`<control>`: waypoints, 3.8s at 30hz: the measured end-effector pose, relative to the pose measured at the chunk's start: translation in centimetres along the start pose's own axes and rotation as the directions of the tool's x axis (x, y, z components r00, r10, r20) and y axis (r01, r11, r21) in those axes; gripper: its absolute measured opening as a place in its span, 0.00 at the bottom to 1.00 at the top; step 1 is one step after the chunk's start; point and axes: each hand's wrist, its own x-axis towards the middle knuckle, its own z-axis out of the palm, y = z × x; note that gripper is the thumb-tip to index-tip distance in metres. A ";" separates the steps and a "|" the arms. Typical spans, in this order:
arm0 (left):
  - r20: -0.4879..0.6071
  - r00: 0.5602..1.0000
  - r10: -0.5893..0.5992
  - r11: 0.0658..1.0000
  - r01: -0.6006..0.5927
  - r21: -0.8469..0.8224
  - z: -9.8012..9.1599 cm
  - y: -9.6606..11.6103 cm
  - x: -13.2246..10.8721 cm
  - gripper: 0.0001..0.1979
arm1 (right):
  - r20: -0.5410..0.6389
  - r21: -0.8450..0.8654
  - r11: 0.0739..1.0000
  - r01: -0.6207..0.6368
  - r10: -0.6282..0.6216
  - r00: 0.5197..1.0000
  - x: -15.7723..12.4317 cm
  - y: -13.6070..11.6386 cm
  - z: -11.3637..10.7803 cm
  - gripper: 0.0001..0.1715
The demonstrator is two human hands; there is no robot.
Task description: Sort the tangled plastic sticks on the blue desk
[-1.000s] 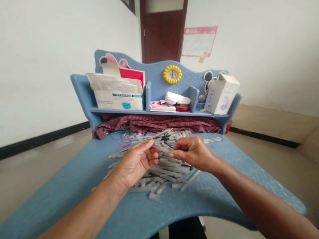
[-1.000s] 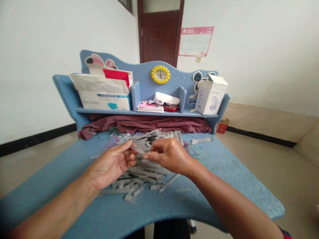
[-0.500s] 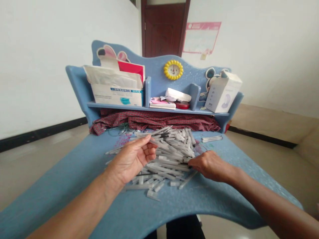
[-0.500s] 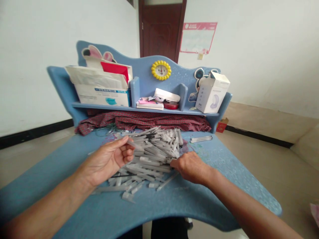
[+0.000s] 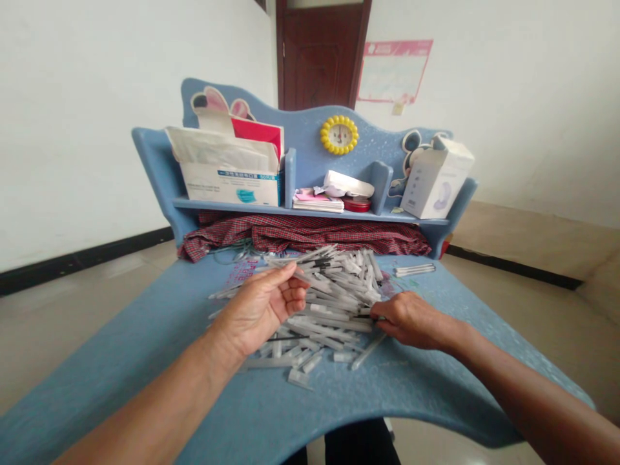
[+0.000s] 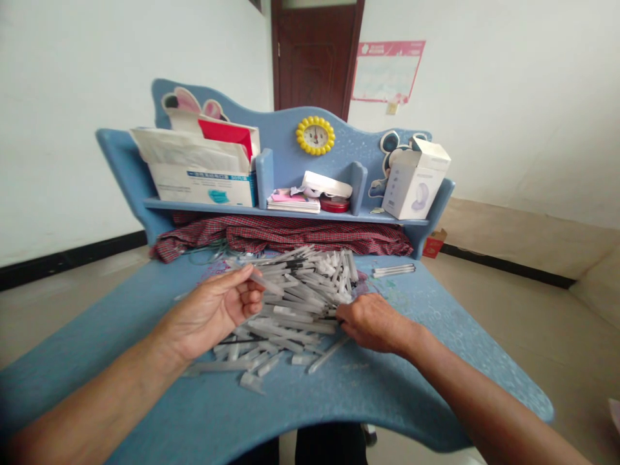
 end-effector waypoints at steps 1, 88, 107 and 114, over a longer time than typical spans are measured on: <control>0.000 1.000 0.001 1.000 -0.001 0.002 0.0 0.0 0.0 0.08 | -0.026 0.045 0.999 -0.010 0.012 1.000 -0.1 -0.1 -0.3 0.06; 0.048 0.999 0.003 0.999 -0.005 0.051 1.0 -1.0 -0.7 0.03 | -0.344 0.819 0.571 0.054 0.414 0.843 2.2 -5.8 0.7 0.13; 0.051 0.999 0.004 0.998 -0.008 0.066 0.9 -1.1 -0.5 0.03 | -0.469 0.582 0.813 0.021 0.315 0.825 1.8 -6.3 0.4 0.09; 0.042 0.999 -0.007 0.996 0.003 0.086 0.9 -1.2 -0.5 0.03 | -0.336 0.738 0.674 0.012 0.352 0.874 1.8 -6.1 0.5 0.20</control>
